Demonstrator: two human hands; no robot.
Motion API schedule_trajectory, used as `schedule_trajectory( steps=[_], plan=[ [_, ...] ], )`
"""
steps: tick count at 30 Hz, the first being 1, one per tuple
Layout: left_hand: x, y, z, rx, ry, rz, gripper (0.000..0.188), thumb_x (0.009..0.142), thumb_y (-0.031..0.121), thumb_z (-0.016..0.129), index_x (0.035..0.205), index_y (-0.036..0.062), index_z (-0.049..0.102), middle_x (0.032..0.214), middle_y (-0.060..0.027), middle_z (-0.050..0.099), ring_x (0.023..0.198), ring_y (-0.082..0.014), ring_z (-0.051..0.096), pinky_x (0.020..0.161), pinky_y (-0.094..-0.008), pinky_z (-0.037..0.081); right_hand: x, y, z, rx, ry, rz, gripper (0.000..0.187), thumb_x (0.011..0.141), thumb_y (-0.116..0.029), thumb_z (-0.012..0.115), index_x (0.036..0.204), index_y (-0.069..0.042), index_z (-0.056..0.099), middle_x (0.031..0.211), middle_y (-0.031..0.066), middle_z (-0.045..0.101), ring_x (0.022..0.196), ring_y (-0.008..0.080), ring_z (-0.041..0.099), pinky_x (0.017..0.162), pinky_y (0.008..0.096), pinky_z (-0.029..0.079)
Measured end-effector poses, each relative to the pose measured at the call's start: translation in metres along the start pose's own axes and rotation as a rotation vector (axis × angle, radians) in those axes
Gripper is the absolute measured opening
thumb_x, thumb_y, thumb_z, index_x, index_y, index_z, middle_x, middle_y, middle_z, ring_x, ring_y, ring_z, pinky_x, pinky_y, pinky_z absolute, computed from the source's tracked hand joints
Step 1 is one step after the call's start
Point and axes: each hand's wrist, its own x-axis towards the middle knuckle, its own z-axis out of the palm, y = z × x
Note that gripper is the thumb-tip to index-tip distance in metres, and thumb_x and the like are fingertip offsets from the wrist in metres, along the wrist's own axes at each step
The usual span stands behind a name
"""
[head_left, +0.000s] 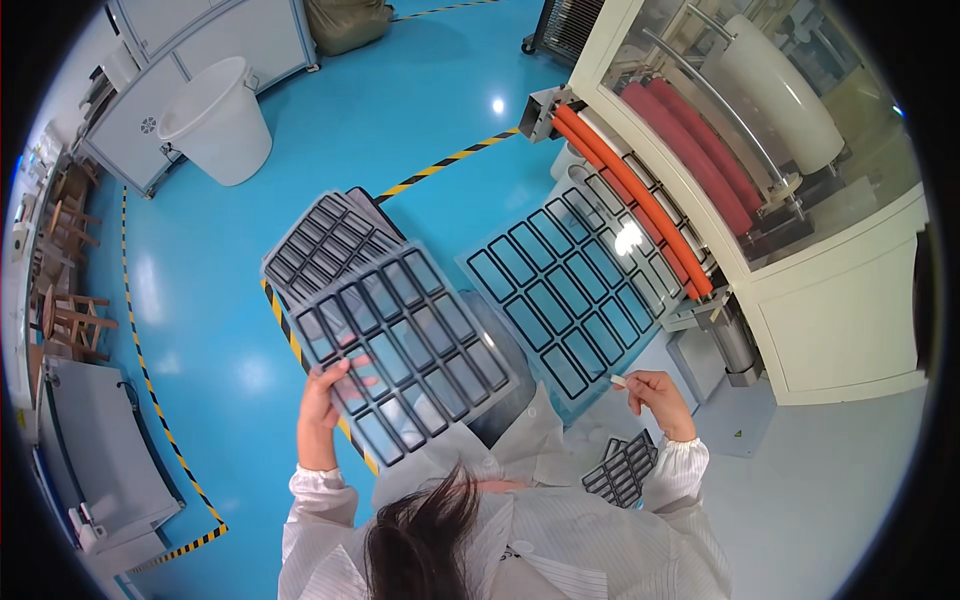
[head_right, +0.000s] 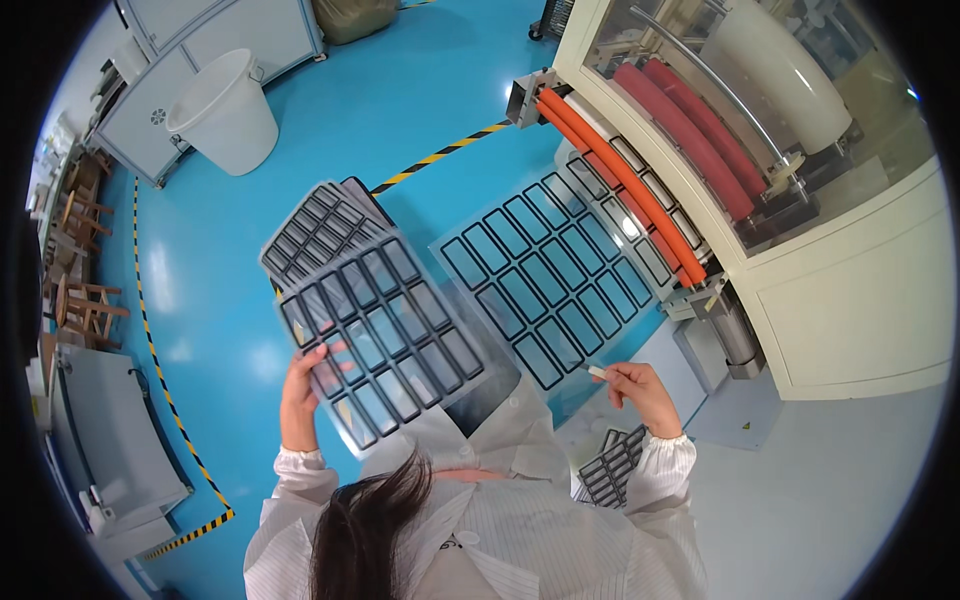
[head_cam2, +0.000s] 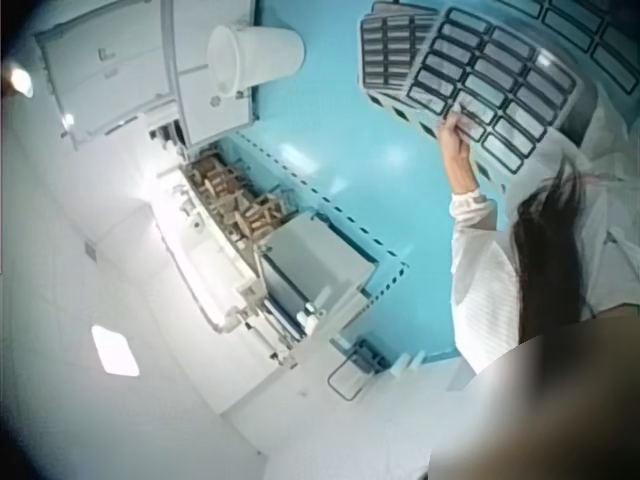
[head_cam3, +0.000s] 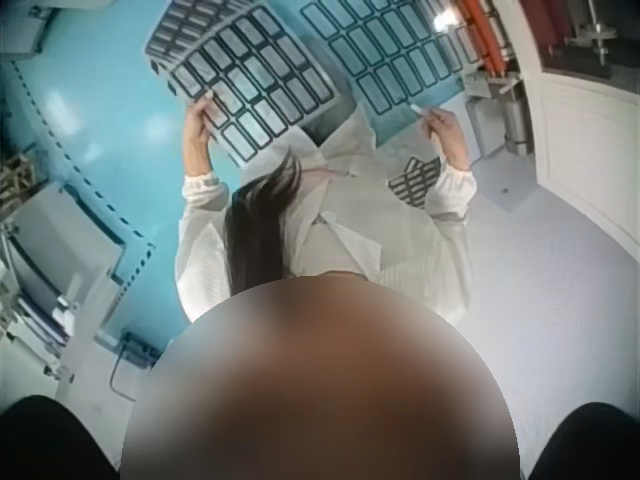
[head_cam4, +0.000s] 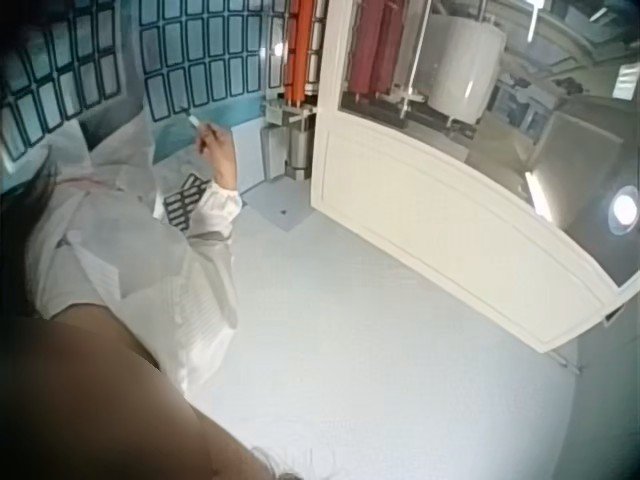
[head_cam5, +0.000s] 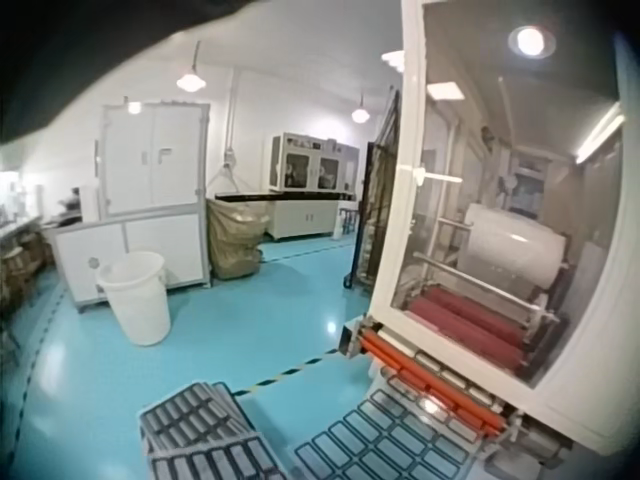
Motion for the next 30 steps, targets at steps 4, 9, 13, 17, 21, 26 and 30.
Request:
schedule_trajectory(
  steps=[4, 9, 13, 17, 21, 26, 30],
  plan=[
    [0.028, -0.035, 0.055, 0.046, -0.111, -0.032, 0.057, 0.086, 0.016, 0.059, 0.137, 0.0047, 0.037, 0.111, -0.0142, 0.063, 0.087, -0.0306, 0.067, 0.066, -0.0367, 0.056, -0.010, -0.006, 0.005, 0.024, -0.026, 0.004, 0.023, 0.093, -0.014, 0.051, 0.092, 0.005, 0.064, 0.060, -0.0003, 0.052, 0.053, 0.0070, 0.046, 0.053, 0.0220, 0.036],
    [0.049, -0.075, 0.137, -0.036, -0.211, -0.100, 0.051, 0.091, 0.023, 0.057, 0.136, 0.0070, 0.039, 0.117, -0.0114, 0.060, 0.096, -0.0273, 0.065, 0.073, -0.0345, 0.054, -0.019, -0.012, 0.010, 0.004, -0.033, 0.011, 0.022, 0.093, -0.013, 0.050, 0.092, 0.004, 0.063, 0.061, -0.0004, 0.052, 0.055, 0.0067, 0.046, 0.054, 0.0217, 0.036],
    [0.062, -0.100, 0.165, -0.017, -0.206, -0.104, 0.041, 0.087, 0.028, 0.065, 0.117, 0.0030, 0.054, 0.099, -0.0026, 0.064, 0.077, -0.0100, 0.062, 0.059, -0.0206, 0.046, -0.031, -0.016, -0.002, -0.085, -0.126, 0.048, 0.017, 0.092, -0.009, 0.050, 0.091, 0.003, 0.063, 0.061, -0.0011, 0.052, 0.057, 0.0060, 0.047, 0.055, 0.0211, 0.037],
    [0.060, -0.103, 0.175, -0.021, -0.170, -0.079, 0.033, 0.086, 0.022, 0.067, 0.111, 0.0031, 0.058, 0.096, -0.0010, 0.063, 0.080, -0.0071, 0.059, 0.064, -0.0209, 0.047, -0.008, -0.032, -0.011, -0.259, -0.049, -0.036, 0.015, 0.092, -0.011, 0.053, 0.096, 0.002, 0.061, 0.063, -0.0001, 0.054, 0.057, 0.0054, 0.049, 0.051, 0.0209, 0.038],
    [0.057, -0.102, 0.171, -0.031, -0.168, -0.052, 0.031, 0.087, 0.020, 0.065, 0.111, 0.0009, 0.057, 0.100, -0.0040, 0.063, 0.087, -0.0134, 0.063, 0.075, -0.0284, 0.052, 0.059, -0.046, 0.005, -0.286, 0.433, -0.390, 0.020, 0.093, -0.013, 0.053, 0.109, -0.003, 0.061, 0.062, 0.0021, 0.056, 0.056, 0.0086, 0.053, 0.053, 0.0238, 0.043],
    [0.047, -0.091, 0.173, 0.002, -0.210, -0.043, 0.038, 0.089, 0.019, 0.060, 0.121, -0.0006, 0.052, 0.108, -0.0094, 0.063, 0.092, -0.0203, 0.064, 0.081, -0.0356, 0.054, 0.145, -0.065, 0.027, -0.487, 0.548, -0.643, 0.026, 0.092, -0.012, 0.054, 0.116, -0.005, 0.059, 0.062, 0.0110, 0.057, 0.051, 0.0178, 0.054, 0.052, 0.0291, 0.043],
    [0.037, -0.082, 0.177, -0.026, -0.203, -0.006, 0.044, 0.090, 0.016, 0.058, 0.129, 0.0014, 0.044, 0.111, -0.0104, 0.062, 0.093, -0.0224, 0.064, 0.080, -0.0364, 0.054, 0.184, -0.080, 0.044, -0.628, 0.540, -0.750, 0.024, 0.090, -0.013, 0.055, 0.113, -0.008, 0.061, 0.065, 0.0148, 0.059, 0.049, 0.0251, 0.052, 0.051, 0.0336, 0.041]
  ],
)
